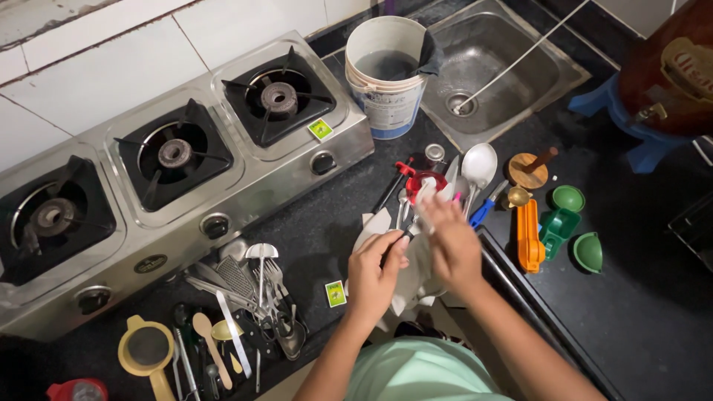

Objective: Drying various kitchen utensils with a white cloth on a kitchen counter.

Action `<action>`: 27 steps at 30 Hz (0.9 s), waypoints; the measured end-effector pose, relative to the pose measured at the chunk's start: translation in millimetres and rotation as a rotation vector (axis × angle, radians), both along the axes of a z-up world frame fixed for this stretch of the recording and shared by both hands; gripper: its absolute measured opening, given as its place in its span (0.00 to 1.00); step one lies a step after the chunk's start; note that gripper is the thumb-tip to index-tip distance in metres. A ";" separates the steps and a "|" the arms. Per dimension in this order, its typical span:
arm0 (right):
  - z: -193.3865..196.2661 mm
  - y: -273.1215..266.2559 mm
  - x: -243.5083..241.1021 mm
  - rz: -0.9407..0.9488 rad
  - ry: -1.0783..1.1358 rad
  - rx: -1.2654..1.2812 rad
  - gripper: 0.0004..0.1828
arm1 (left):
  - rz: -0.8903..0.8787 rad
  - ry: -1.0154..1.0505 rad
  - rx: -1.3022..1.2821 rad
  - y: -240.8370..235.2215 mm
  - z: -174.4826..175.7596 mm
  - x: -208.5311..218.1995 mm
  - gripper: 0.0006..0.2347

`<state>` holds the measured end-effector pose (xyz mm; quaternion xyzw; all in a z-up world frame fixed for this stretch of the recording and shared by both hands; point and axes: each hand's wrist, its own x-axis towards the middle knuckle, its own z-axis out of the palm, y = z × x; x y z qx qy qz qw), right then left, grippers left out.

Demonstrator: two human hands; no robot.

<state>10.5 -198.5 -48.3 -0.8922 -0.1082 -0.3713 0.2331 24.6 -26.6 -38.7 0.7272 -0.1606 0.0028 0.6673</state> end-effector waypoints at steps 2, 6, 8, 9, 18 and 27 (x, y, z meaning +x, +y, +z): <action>-1.1 2.6 -5.7 0.085 0.030 -0.024 0.27 | 0.004 0.004 -0.015 -0.5 -3.4 -0.9 0.09; -17.9 -20.6 -0.3 0.126 -0.026 -0.184 0.26 | -0.010 0.043 -0.109 -2.6 -6.5 -2.9 0.09; -14.6 -28.4 7.5 0.075 -0.017 -0.140 0.26 | -0.008 0.065 -0.118 -1.8 -6.9 -4.4 0.09; -11.9 -33.4 12.4 0.024 -0.012 -0.100 0.25 | -0.007 0.084 -0.130 -2.4 -6.5 -4.2 0.09; -8.0 -10.7 -0.1 0.199 -0.053 -0.171 0.19 | -0.016 0.096 -0.173 -6.2 -11.2 -0.5 0.10; -38.7 -36.2 28.5 -0.384 0.455 0.624 0.14 | 0.071 0.406 -0.416 -19.2 -58.8 9.6 0.11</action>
